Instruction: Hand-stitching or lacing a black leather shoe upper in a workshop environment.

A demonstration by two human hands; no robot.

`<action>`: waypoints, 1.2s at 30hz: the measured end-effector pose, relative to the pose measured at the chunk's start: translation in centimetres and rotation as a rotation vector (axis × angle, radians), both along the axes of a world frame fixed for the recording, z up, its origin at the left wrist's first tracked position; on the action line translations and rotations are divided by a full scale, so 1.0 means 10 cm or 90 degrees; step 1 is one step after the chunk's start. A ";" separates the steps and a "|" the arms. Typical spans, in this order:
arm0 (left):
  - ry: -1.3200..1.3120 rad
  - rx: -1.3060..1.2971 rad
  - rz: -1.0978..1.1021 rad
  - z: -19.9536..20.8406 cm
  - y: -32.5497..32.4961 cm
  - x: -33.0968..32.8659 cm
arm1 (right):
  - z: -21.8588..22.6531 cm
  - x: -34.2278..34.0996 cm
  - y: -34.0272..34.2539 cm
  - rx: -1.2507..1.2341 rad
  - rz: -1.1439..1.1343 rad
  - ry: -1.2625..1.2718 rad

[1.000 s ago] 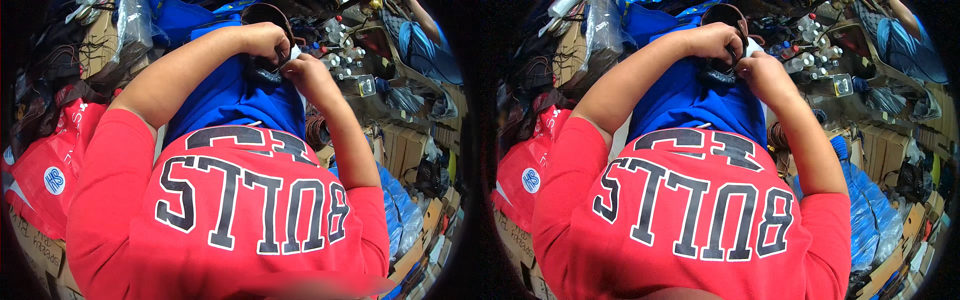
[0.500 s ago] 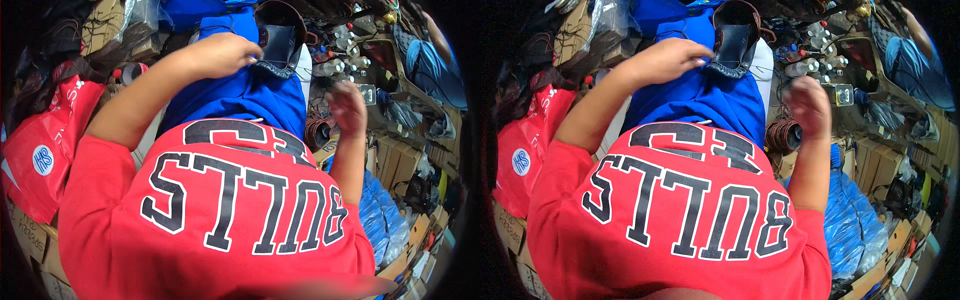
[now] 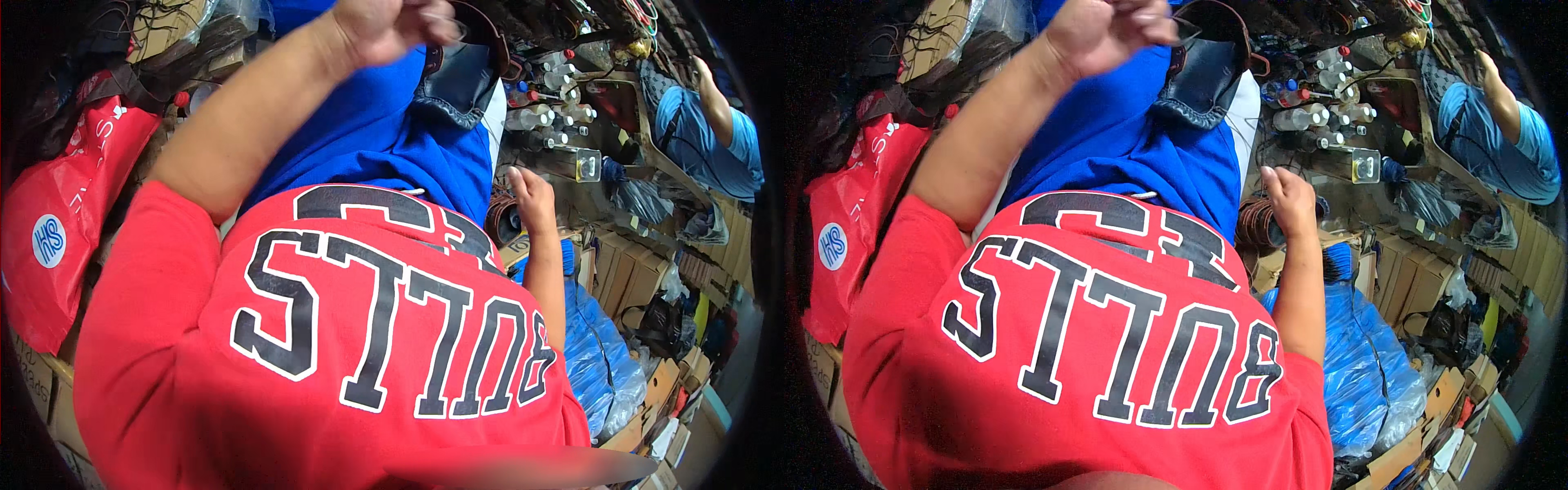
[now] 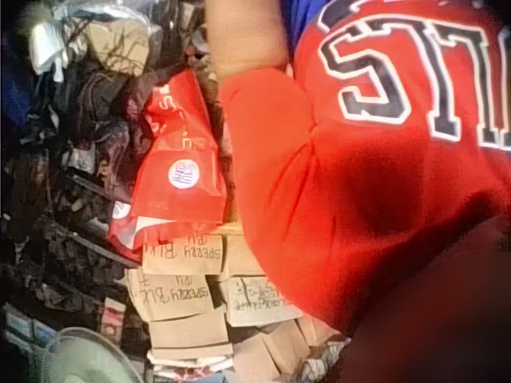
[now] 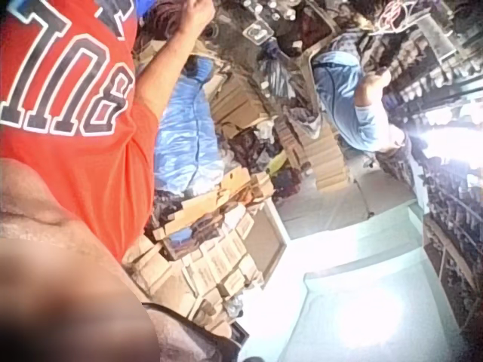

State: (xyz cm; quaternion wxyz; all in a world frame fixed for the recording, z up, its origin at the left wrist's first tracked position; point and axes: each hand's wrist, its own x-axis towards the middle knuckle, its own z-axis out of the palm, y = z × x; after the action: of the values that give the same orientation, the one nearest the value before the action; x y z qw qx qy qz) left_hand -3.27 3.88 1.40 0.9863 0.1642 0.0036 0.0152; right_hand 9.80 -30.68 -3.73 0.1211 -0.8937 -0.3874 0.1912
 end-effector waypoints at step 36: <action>0.037 1.149 -0.151 -0.01 -0.41 0.01 | 0.95 -0.01 0.59 0.318 -0.009 0.252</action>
State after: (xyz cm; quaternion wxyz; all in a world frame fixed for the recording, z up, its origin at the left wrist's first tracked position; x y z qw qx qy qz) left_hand -3.13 -0.27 1.25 0.4776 0.8736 -0.0019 -0.0934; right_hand 9.72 -24.79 5.73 0.4114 -0.7842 -0.3851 0.2597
